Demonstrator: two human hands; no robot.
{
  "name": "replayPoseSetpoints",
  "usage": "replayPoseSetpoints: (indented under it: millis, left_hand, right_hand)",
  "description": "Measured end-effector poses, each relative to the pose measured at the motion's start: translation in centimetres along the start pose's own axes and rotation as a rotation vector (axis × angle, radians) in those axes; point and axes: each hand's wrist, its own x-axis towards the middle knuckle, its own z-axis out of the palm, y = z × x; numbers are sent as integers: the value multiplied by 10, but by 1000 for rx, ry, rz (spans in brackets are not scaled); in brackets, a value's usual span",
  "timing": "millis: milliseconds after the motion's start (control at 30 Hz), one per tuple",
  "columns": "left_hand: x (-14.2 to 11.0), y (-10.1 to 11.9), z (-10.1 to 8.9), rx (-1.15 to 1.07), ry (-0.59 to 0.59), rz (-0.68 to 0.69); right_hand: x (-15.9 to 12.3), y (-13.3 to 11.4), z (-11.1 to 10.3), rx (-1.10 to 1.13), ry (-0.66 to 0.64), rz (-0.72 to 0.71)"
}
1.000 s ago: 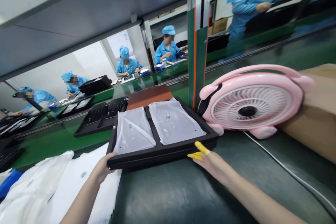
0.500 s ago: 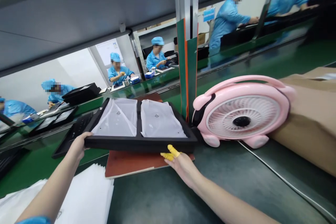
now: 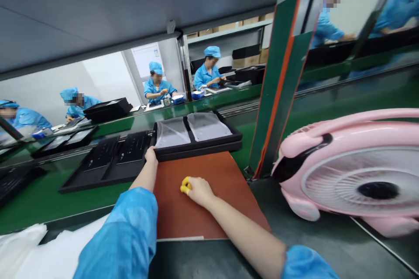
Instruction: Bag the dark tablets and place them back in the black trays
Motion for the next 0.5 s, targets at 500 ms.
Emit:
replayPoseSetpoints:
  millis: [500]
  left_hand:
    - [-70,-21,55,951,-628,904]
  right_hand:
    - [-7,5,1,-496,-112,-264]
